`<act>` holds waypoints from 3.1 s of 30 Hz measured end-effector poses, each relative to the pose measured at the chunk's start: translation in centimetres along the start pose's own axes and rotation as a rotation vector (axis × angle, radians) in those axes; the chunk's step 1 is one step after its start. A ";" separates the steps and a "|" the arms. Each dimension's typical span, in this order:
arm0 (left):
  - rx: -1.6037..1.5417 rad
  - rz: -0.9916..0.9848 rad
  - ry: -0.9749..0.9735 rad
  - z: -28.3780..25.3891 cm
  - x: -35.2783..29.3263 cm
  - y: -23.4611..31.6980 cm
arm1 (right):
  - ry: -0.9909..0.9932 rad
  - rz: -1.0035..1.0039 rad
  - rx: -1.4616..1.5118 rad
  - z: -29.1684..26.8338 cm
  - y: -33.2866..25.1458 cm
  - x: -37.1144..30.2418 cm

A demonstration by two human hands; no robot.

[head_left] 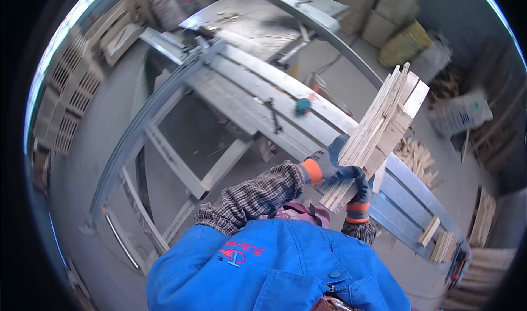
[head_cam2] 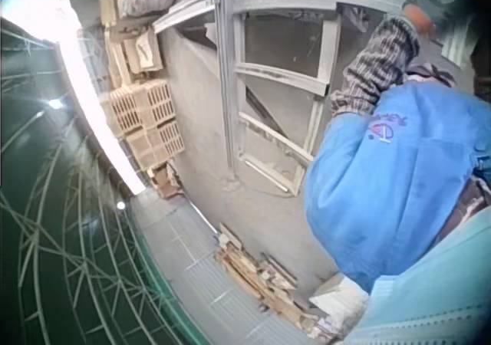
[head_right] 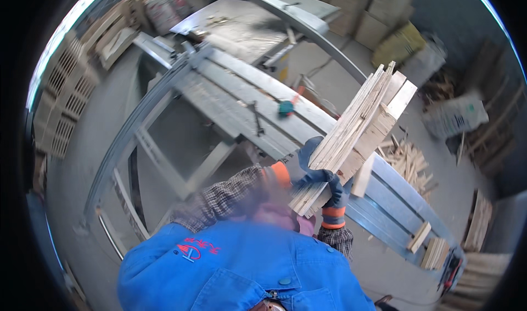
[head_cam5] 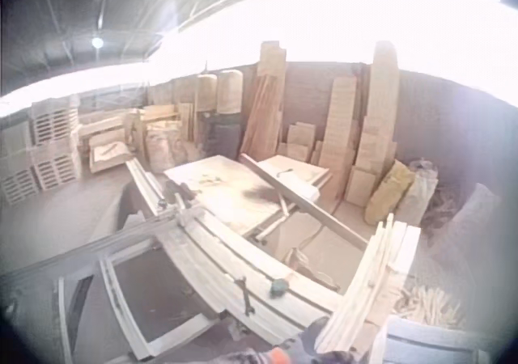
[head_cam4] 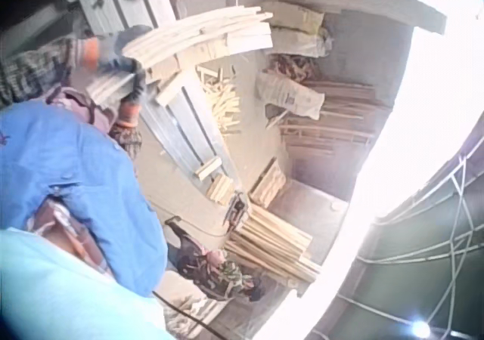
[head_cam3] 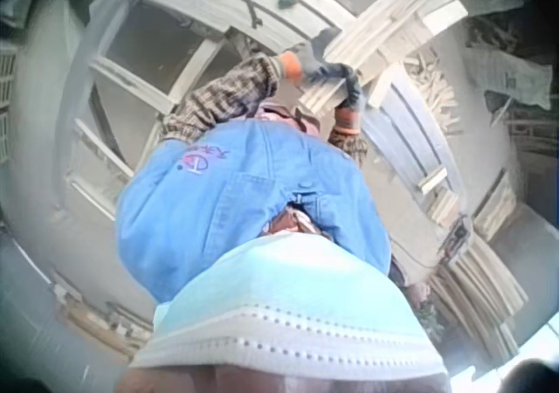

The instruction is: The person repeatedly feeds small wooden planks into a table saw, cuts them into shorter pieces, and stacks the cut pieces on the saw table. The person also briefly handles a large sack to collect offcuts.

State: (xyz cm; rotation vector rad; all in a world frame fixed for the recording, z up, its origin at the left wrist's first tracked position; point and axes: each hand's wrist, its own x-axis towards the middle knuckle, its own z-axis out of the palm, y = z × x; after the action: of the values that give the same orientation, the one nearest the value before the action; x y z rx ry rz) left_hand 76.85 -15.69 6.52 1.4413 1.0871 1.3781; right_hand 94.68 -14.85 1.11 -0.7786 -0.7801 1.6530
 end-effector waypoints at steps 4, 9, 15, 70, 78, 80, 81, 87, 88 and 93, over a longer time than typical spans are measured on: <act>-0.076 0.011 0.082 -8.9 -4.0 0.2 | -0.196 0.104 -0.037 9.9 3.7 -1.2; 0.221 -0.032 0.448 -19.1 -11.0 -1.2 | -0.351 0.302 -0.014 17.7 12.4 -0.5; 0.178 -0.159 0.605 -27.6 -14.7 -1.9 | -0.375 0.436 -0.096 22.9 22.6 2.2; 0.820 -0.500 1.110 -58.5 -20.2 -28.2 | -0.389 0.809 -0.344 19.8 29.3 16.0; 0.925 -0.766 0.685 -60.9 -22.0 -20.7 | -0.496 0.544 -0.541 24.2 27.7 21.1; 1.040 -0.897 0.558 -58.6 -18.1 -18.4 | -0.358 0.470 -0.512 22.5 27.1 21.7; 1.115 -0.975 0.507 -57.7 -16.8 -16.6 | -0.336 0.506 -0.556 22.2 26.6 22.2; 1.264 -1.111 0.465 -61.9 -19.3 -18.2 | -0.295 0.499 -0.615 19.9 25.1 25.2; 1.189 -1.194 0.428 -62.3 -19.0 -18.4 | -0.265 0.465 -0.611 19.2 24.7 25.4; 0.938 -1.395 0.367 -61.2 -15.0 -17.4 | -0.119 0.524 -0.533 13.6 24.4 27.6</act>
State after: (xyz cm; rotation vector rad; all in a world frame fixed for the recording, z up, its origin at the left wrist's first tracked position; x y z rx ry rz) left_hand 14.80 -25.05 -11.91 0.5128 2.4683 0.0356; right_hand 65.08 6.16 -13.83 -1.3542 -1.2000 1.9891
